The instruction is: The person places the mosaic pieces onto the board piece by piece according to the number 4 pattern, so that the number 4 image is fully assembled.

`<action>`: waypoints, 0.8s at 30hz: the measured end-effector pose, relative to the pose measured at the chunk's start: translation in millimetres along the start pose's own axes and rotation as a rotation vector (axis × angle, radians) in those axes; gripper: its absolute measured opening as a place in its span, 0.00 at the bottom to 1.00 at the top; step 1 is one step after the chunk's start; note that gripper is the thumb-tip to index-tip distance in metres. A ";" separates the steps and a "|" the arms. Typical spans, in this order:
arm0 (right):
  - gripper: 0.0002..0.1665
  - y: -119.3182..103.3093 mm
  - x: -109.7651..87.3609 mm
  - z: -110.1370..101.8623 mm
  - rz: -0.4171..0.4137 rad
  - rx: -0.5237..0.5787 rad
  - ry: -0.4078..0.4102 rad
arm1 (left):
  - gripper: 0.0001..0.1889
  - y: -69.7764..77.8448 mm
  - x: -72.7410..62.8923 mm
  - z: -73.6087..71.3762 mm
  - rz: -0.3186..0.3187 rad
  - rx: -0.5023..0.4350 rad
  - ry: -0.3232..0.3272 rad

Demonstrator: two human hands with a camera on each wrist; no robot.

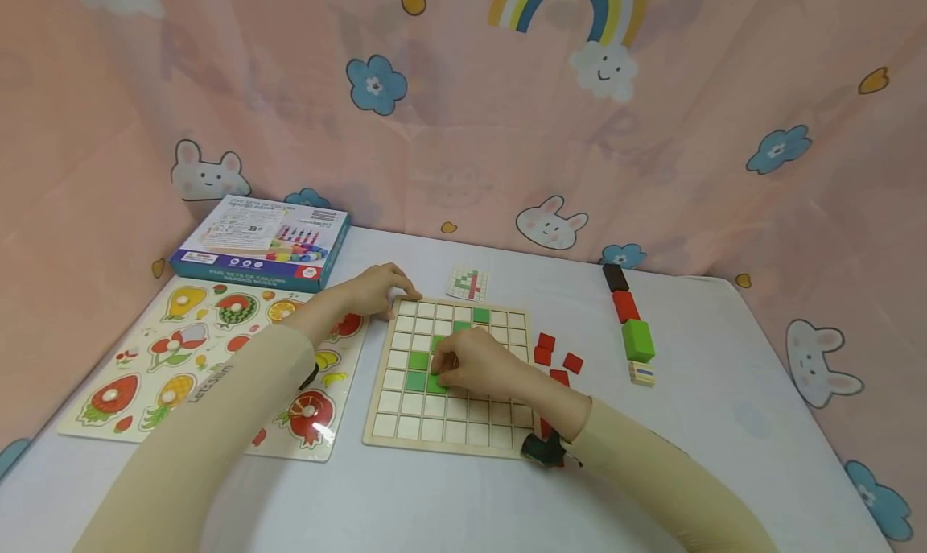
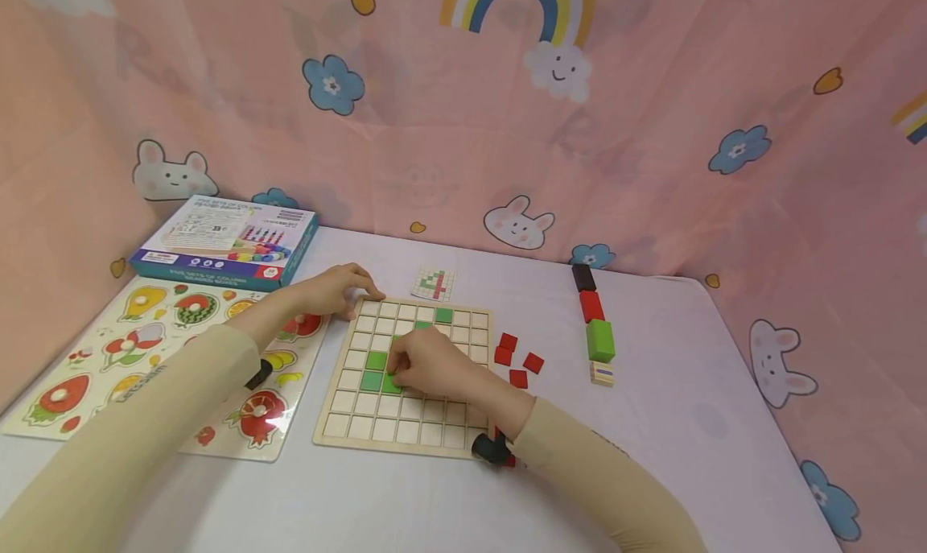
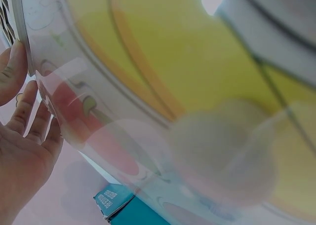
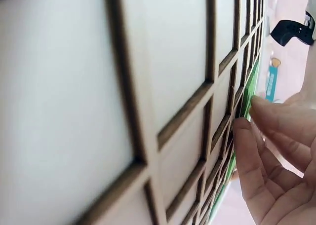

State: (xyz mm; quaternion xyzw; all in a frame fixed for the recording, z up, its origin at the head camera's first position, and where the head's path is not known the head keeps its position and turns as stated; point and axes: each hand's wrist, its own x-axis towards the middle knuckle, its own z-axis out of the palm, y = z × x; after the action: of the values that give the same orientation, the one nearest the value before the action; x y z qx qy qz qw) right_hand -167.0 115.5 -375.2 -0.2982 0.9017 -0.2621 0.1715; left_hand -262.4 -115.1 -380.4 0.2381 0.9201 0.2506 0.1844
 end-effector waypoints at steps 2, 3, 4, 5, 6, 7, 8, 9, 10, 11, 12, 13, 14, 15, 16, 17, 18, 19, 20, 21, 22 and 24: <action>0.01 0.8 -2.3 -3.7 -0.006 -0.016 0.006 | 0.28 -0.7 0.1 -0.1 0.005 0.003 0.001; 0.02 1.8 -4.6 -6.9 -0.013 -0.024 0.014 | 0.28 -1.0 0.2 -0.1 0.008 0.003 0.001; 0.02 3.7 -7.6 -10.6 -0.015 -0.028 0.022 | 0.28 -1.0 0.5 -0.1 0.014 0.004 0.001; 0.03 6.6 -11.5 -14.9 -0.013 -0.028 0.028 | 0.28 -1.2 0.6 -0.1 0.016 0.003 0.000; 0.03 11.3 -15.8 -19.0 -0.016 -0.027 0.035 | 0.27 -1.3 0.6 -0.1 0.016 0.002 -0.002; 0.03 17.0 -21.1 -23.5 -0.013 -0.018 0.034 | 0.27 -1.4 0.5 -0.2 0.015 0.001 -0.004; 0.03 22.9 -27.5 -28.6 -0.011 -0.008 0.027 | 0.27 -1.4 0.4 -0.2 0.014 0.000 -0.006; 0.03 29.4 -34.5 -33.7 -0.008 0.001 0.015 | 0.27 -1.4 0.1 -0.3 0.011 -0.003 -0.009; 0.04 37.6 -42.3 -38.4 -0.002 0.013 -0.002 | 0.27 -1.1 -0.1 -0.4 0.008 -0.003 -0.011; 0.04 45.9 -50.3 -43.1 0.004 0.022 -0.021 | 0.27 -0.8 -0.5 -0.5 0.001 -0.006 -0.013; 0.04 54.5 -58.7 -47.6 0.013 0.029 -0.040 | 0.27 -0.6 -0.8 -0.6 -0.001 -0.005 -0.013; 0.05 62.6 -67.4 -52.1 0.021 0.036 -0.060 | 0.27 -0.4 -1.1 -0.7 -0.002 -0.002 -0.013; 0.05 70.5 -75.8 -55.9 0.034 0.038 -0.077 | 0.27 -0.1 -1.4 -0.9 -0.004 0.000 -0.012; 0.06 78.7 -84.2 -59.3 0.049 0.040 -0.093 | 0.27 0.0 -1.6 -1.1 -0.005 0.000 -0.011; 0.06 86.2 -92.4 -62.1 0.064 0.042 -0.106 | 0.27 0.0 -1.8 -1.2 -0.006 0.002 -0.010; 0.07 92.6 -100.1 -64.6 0.078 0.038 -0.117 | 0.27 -0.2 -1.8 -1.2 -0.008 0.005 -0.010; 0.07 98.8 -107.5 -66.6 0.090 0.038 -0.126 | 0.28 -0.5 -1.6 -1.2 -0.009 0.005 -0.009; 0.08 103.8 -114.5 -68.4 0.098 0.037 -0.136 | 0.28 -0.8 -1.5 -1.1 -0.010 0.005 -0.009; 0.09 108.0 -121.0 -69.8 0.111 0.040 -0.146 | 0.28 -1.0 -1.3 -1.0 -0.011 0.004 -0.010; 0.09 111.2 -127.0 -71.2 0.116 0.044 -0.155 | 0.28 -1.5 -0.8 -0.7 -0.011 0.005 -0.011; 0.10 113.7 -132.3 -72.2 0.124 0.051 -0.165 | 0.27 -1.8 -0.4 -0.4 -0.010 0.006 -0.011; 0.12 116.8 -141.0 -73.9 0.146 0.074 -0.187 | 0.27 -2.2 0.3 0.2 -0.010 0.004 -0.011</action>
State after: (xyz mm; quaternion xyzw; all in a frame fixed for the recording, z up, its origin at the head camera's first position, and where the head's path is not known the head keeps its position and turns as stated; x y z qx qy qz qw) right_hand -146.0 311.4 -361.4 -0.2485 0.8908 -0.2530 0.2841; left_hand -263.3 -116.5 -381.9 0.2351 0.9208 0.2465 0.1902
